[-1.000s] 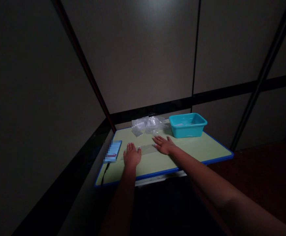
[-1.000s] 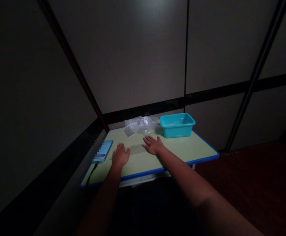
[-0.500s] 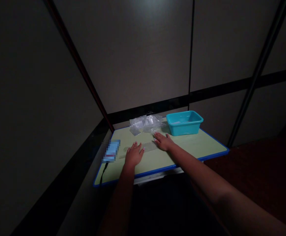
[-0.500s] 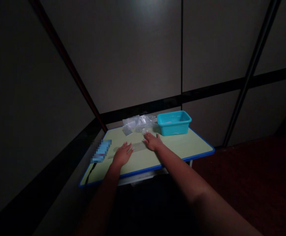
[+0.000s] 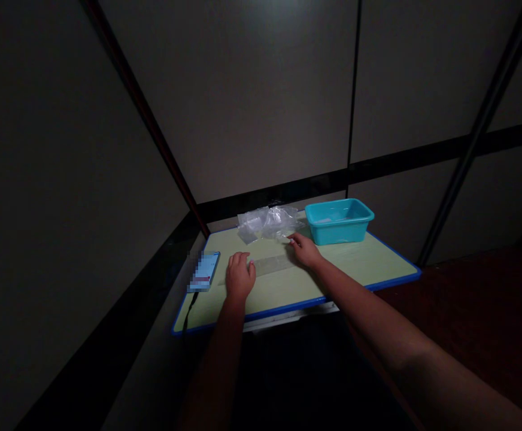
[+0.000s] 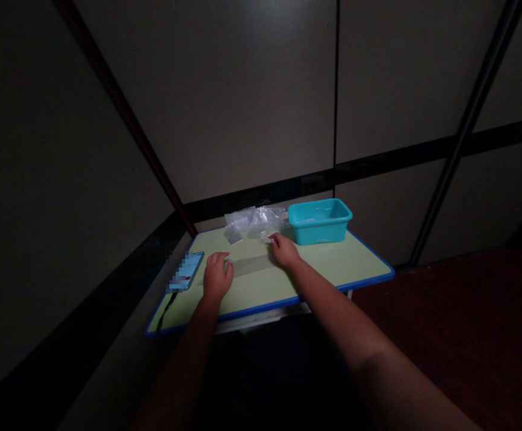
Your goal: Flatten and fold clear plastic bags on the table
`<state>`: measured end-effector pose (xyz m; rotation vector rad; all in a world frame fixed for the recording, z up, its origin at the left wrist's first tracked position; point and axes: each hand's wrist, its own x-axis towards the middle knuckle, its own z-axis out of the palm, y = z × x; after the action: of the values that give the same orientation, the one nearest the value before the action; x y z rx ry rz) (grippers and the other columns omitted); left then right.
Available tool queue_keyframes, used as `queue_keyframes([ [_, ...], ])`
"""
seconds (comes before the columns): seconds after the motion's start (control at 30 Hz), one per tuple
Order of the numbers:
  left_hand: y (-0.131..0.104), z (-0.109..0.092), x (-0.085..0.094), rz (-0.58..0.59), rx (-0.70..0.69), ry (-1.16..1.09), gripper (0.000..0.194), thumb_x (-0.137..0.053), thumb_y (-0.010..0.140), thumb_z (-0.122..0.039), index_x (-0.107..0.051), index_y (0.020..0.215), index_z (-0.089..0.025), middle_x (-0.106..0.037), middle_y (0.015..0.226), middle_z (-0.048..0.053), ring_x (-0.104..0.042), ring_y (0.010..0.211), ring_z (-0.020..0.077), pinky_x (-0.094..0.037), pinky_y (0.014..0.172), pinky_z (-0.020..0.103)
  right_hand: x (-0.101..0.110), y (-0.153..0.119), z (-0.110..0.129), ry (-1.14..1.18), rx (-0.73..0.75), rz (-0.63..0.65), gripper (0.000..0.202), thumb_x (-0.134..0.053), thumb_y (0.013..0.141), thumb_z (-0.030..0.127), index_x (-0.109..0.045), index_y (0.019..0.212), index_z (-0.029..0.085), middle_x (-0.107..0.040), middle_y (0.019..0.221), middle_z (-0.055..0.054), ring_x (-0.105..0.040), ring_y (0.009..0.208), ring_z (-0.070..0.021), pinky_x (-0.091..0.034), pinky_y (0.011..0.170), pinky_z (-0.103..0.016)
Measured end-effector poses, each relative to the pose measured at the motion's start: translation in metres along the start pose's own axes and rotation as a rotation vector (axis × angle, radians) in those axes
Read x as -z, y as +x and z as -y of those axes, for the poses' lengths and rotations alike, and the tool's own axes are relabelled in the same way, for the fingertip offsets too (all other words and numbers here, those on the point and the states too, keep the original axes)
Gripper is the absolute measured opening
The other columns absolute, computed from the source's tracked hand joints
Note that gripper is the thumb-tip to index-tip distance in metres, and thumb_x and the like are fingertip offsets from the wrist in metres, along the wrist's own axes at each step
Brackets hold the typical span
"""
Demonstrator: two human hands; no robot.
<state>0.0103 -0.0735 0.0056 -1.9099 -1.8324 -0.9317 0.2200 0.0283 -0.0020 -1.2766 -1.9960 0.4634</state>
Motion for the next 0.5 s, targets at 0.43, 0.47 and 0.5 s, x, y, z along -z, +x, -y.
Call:
queue_keyframes([
  [0.43, -0.0028, -0.0069, 0.0012, 0.244, 0.018, 0.046, 0.021, -0.043, 0.087, -0.025, -0.059, 0.099, -0.019, -0.064, 0.088, 0.005, -0.059, 0.085, 0.0185, -0.043, 0.077, 0.028, 0.0015, 0.0014, -0.005, -0.221, -0.106, -0.003, 0.029, -0.052, 0.083, 0.038, -0.061, 0.099, 0.017, -0.065, 0.098, -0.011, -0.053, 0.096, -0.0245, -0.039, 0.076, -0.032],
  [0.47, -0.0031, -0.0073, 0.0014, 0.266, 0.015, 0.06, 0.02, -0.043, 0.087, -0.026, -0.059, 0.098, -0.02, -0.065, 0.086, 0.004, -0.06, 0.083, 0.0182, -0.042, 0.075, 0.028, 0.0014, 0.0003, -0.0036, -0.266, -0.106, 0.001, 0.031, -0.056, 0.08, 0.043, -0.061, 0.097, 0.017, -0.064, 0.099, -0.011, -0.052, 0.098, -0.0259, -0.039, 0.077, -0.034],
  [0.5, -0.0032, -0.0075, 0.0014, 0.286, 0.009, 0.076, 0.019, -0.043, 0.087, -0.026, -0.059, 0.096, -0.02, -0.065, 0.085, 0.004, -0.06, 0.082, 0.018, -0.042, 0.073, 0.027, 0.0009, -0.0007, -0.0023, -0.31, -0.1, 0.01, 0.034, -0.057, 0.078, 0.047, -0.062, 0.094, 0.018, -0.063, 0.1, -0.012, -0.051, 0.099, -0.0268, -0.039, 0.077, -0.035],
])
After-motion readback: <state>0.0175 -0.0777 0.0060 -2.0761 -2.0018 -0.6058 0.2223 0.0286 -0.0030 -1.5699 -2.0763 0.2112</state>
